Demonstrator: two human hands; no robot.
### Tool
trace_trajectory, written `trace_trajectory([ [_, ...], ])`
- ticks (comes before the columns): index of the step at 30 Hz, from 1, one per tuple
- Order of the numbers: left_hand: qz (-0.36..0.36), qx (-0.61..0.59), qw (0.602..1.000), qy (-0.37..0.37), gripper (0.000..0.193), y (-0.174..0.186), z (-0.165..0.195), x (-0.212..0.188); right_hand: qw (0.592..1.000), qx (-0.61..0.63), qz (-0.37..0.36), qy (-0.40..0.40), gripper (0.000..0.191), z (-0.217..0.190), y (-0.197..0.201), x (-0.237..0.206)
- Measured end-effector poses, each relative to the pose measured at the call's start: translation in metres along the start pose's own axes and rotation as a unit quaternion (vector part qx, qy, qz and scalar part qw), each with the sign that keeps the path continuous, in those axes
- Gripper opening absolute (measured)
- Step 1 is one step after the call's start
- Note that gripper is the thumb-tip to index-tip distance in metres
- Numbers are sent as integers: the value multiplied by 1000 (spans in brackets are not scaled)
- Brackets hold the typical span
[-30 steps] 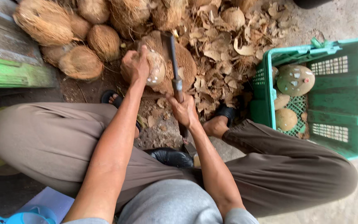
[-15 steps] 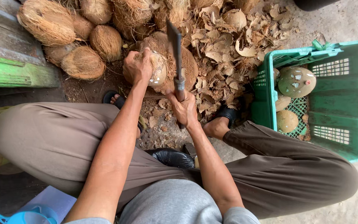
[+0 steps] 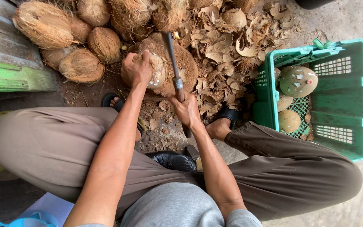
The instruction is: The person sits on the ground and husks coconuts, striking the outer husk with a cleaver to strip it off. They rotate each coconut between strikes, then place the husked coconut into a green plastic basket beside them.
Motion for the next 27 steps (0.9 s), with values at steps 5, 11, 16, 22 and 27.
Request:
trace_trajectory([
  [5,16,18,1000,11,37,-7,-8,6,989,136,47,47,33,16,-12,11],
  [11,3,-47,999,2,41,-6,-3,-1,998,-44,-14,-44,21,61,-22,17],
  [16,-24,-106,991,75,38,5,-16,12,986,107,-34,-122,33,56,-21,11],
  [22,52,-260,961,-75,41,0,-31,5,993,59,28,-99,39,31,3,-2],
  [27,53,-255,961,-94,40,-8,-38,-5,995,62,20,-74,41,24,-13,1],
])
Point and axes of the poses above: each hand's wrist, its own x-axis towards the middle knuckle, its own y-axis out of the back of the hand, z = x × y, the point moved 4 cm from there along x, towards the middle knuckle, and after that the axes turned 2 degrees about -z, right-handed, at the moved point
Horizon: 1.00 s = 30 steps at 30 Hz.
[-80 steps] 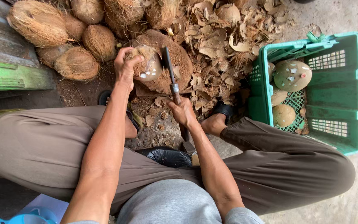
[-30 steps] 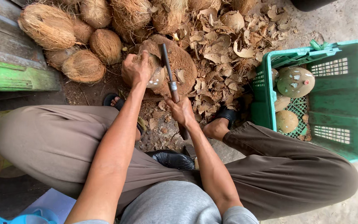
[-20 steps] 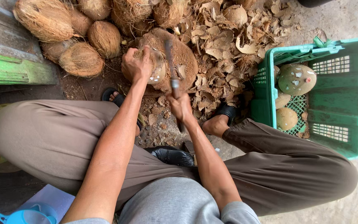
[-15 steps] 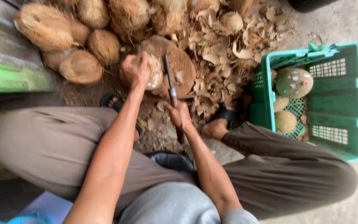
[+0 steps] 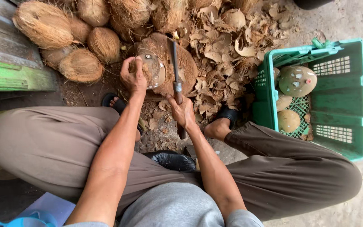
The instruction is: The person sits on the ground and husks coconuts, striking the outer husk with a cleaver to strip it off. They rotate each coconut between strikes, then place the husked coconut into a green plastic basket beside them.
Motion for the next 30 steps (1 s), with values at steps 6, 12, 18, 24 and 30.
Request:
trace_trajectory([
  [6,-25,58,991,-122,39,2,11,2,998,-21,8,56,38,-8,1,0],
  [12,-19,54,995,-83,35,2,4,0,986,27,51,155,35,5,0,11],
  [18,-57,11,996,-75,40,3,2,1,993,-106,-47,-38,42,34,-3,10],
  [24,-38,68,996,-49,42,5,3,2,996,39,21,72,31,-3,5,12],
  [30,-43,71,995,-59,49,9,7,3,987,57,-88,-121,21,41,-19,15],
])
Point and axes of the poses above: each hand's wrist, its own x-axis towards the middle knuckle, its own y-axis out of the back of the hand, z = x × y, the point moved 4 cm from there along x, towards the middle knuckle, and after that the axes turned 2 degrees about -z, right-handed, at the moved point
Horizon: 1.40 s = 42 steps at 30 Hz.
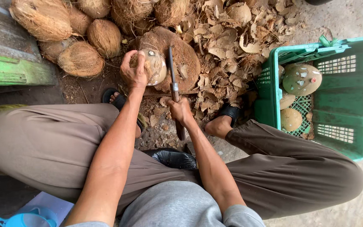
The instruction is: The person sits on the ground and husks coconuts, striking the outer husk with a cleaver to strip it off. They rotate each coconut between strikes, then place the husked coconut into a green plastic basket beside them.
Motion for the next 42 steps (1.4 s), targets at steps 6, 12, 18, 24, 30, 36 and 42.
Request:
trace_trajectory([
  [6,14,-39,993,114,47,1,-11,6,997,-60,20,37,36,9,6,3],
  [12,-3,-75,978,196,43,-2,-3,3,995,-23,50,87,39,-16,16,-15],
  [18,153,27,935,318,70,-8,40,-16,994,-61,61,73,39,-26,11,-24],
  [24,-32,84,968,235,43,-6,20,7,990,-76,44,114,41,-44,21,-36],
  [30,-59,153,974,156,37,-20,11,30,966,-25,72,245,46,-63,24,-37],
  [36,-89,160,962,203,33,-21,11,27,987,-70,30,145,38,-57,20,-39],
  [42,-53,175,965,187,30,-21,12,34,941,13,71,331,46,-74,22,-36],
])
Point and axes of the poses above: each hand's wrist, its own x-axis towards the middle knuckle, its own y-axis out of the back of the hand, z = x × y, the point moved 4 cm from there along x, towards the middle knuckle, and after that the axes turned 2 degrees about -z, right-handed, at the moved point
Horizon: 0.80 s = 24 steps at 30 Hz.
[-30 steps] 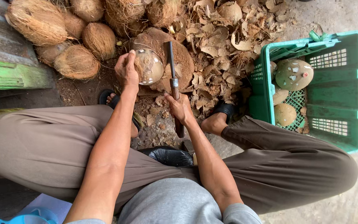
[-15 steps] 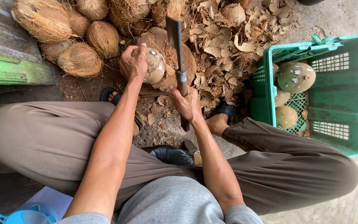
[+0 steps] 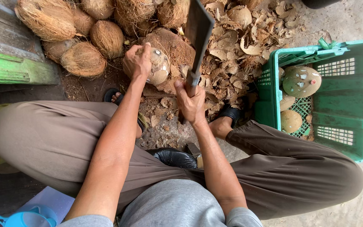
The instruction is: The person sits on the ground and husks coconuts, striking the outer husk with a cleaver to strip it off. They rotate each coconut between strikes, then place the husked coconut into a green plastic basket beside them.
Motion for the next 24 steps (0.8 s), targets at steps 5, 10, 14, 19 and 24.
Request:
trace_trajectory([
  [5,-10,-15,1000,-12,38,0,-3,-6,969,-140,-46,-199,39,19,-15,-8],
  [10,5,-11,1000,-18,39,0,-5,-4,995,-64,-22,-67,38,5,-11,-7],
  [14,17,-20,998,-53,37,0,-3,-3,989,-104,-26,-99,40,8,-16,0],
  [19,26,-11,999,-19,38,1,-5,-9,965,-164,-69,-191,32,16,-18,-8],
  [24,31,5,999,-35,39,0,-5,-11,970,-231,-18,-76,47,22,-12,-6],
])
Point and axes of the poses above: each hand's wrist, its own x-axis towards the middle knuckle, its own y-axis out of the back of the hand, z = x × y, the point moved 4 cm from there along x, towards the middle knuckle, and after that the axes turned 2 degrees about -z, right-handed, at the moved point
